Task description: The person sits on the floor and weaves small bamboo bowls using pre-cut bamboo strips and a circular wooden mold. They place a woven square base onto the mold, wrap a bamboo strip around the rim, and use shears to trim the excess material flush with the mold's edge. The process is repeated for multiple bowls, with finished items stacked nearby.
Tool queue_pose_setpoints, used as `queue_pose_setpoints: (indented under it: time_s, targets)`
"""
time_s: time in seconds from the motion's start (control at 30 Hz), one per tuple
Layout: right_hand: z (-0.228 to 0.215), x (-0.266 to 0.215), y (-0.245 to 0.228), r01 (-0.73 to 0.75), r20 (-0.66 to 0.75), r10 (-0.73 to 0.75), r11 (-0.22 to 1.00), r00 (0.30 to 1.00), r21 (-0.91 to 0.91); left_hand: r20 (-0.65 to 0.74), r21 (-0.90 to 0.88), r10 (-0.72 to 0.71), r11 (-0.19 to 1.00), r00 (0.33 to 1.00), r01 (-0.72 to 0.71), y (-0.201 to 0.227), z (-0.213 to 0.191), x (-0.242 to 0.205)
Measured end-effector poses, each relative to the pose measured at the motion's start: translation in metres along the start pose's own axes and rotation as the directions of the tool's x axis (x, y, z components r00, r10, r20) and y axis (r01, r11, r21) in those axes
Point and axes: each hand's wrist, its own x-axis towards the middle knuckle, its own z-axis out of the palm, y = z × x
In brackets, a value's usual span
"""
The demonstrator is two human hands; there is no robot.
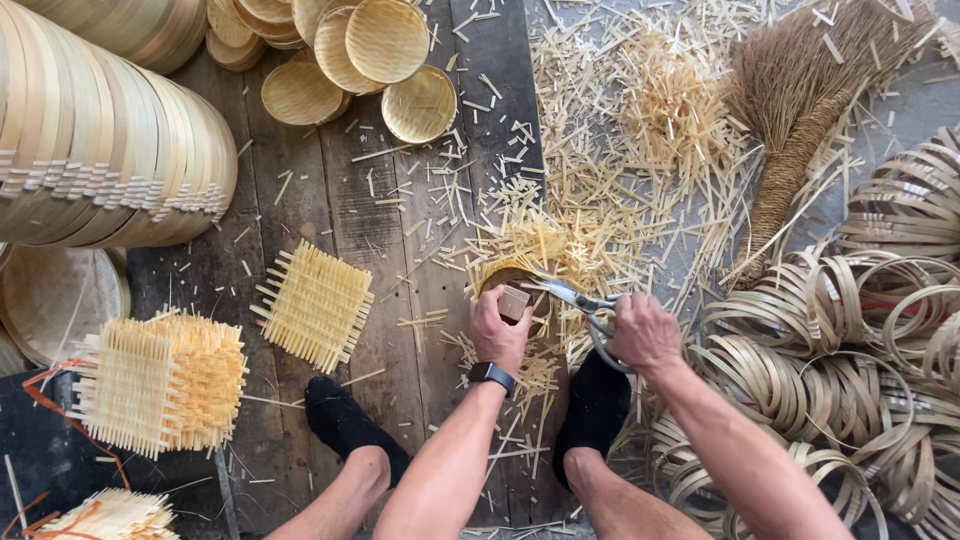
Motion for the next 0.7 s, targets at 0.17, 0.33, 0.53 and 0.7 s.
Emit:
queue_pose_setpoints:
  time_s: [0.17,0.33,0.53,0.7]
  targets:
    - [-0.005,0.012,0.014,0.076,-0.101,-0.073,0.997,0.992,0.023,0.028,0.006,0.023,1.0,0.999,-0.024,-0.001,-0.003,0.003]
    - [-0.01,0.017,-0.01,0.143,-0.392,-0.13,0.99,0.911,0.004,0.101,-0.024,0.066,0.998,0.993,-0.064,-0.001,-0.008,0.005]
    - [0.008,0.018,0.035,0.105,-0.024,-0.106,0.994,0.994,-0.037,0.256,-0.176,0.186,0.974,0.949,-0.143,-0.01,-0.023,0.023]
    - [-0.029,0.022,0.003,0.173,-0.223,-0.175,0.985,0.959,-0.028,0.331,-0.185,0.236,0.966,0.914,-0.182,-0.007,-0.029,0.028]
